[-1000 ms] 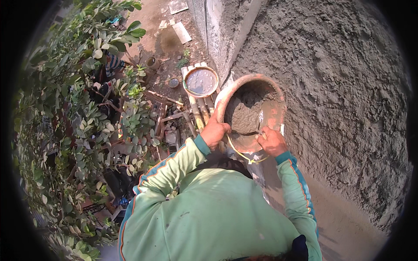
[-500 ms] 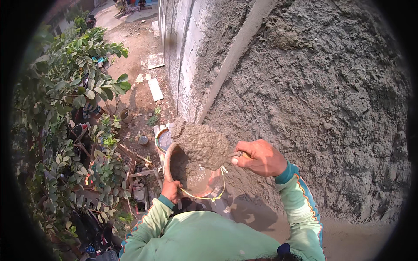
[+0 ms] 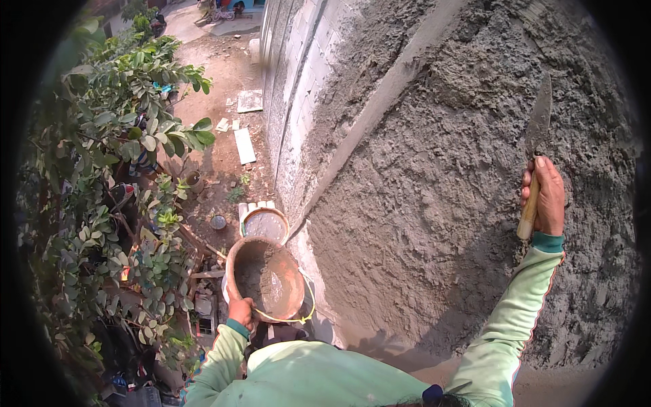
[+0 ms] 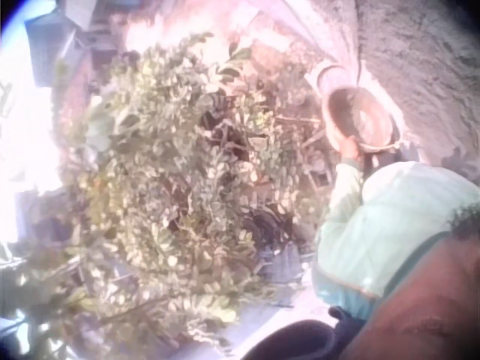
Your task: The person hammers a nail into a wooden plank on bamboo scaffolding, then scoops wet cement from a bucket and applies it to a wall using a trowel. The person smooths the cement on the wall surface.
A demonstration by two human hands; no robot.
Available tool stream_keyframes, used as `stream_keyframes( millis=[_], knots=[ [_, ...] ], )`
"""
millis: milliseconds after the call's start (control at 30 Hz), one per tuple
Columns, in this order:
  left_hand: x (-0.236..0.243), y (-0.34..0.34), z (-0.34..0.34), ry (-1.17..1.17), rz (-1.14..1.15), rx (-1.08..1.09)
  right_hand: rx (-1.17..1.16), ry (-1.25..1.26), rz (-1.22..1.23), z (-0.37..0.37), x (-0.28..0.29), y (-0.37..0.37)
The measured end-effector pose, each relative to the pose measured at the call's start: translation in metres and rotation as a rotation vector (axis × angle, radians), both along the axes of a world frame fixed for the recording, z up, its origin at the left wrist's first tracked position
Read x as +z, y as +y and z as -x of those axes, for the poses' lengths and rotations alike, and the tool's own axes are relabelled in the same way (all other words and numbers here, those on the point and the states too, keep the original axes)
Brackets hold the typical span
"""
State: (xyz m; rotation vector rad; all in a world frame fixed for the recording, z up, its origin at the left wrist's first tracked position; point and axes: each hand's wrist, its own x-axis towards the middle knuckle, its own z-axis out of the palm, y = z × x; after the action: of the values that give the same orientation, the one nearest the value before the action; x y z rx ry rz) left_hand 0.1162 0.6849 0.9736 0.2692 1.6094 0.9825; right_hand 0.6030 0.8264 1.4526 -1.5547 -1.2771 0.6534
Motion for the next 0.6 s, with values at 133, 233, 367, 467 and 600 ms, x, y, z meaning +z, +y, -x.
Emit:
stream_keyframes(
  millis=[133, 233, 367, 467, 600],
  knots=[
    [-0.050, 0.012, -0.011, -0.148, 0.077, -0.080, 0.220, -0.739, 0.579, 0.061, -0.125, -0.043],
    [-0.007, 0.035, -0.071, -0.086, -0.108, -0.408, 0.333, -1.204, 0.657, 0.090, -0.278, -0.090],
    [0.030, 0.039, -0.106, -0.038, -0.290, -0.644, 0.265, -1.352, 0.650, 0.089, -0.431, -0.125],
    [0.060, 0.033, -0.114, -0.067, -0.427, -0.756, 0.474, -0.989, 0.773, 0.122, -0.427, -0.153],
    [0.082, 0.042, -0.123, -0.261, -0.319, -0.686, 0.340, -0.513, 0.800, 0.145, -0.412, -0.168]
  ],
)
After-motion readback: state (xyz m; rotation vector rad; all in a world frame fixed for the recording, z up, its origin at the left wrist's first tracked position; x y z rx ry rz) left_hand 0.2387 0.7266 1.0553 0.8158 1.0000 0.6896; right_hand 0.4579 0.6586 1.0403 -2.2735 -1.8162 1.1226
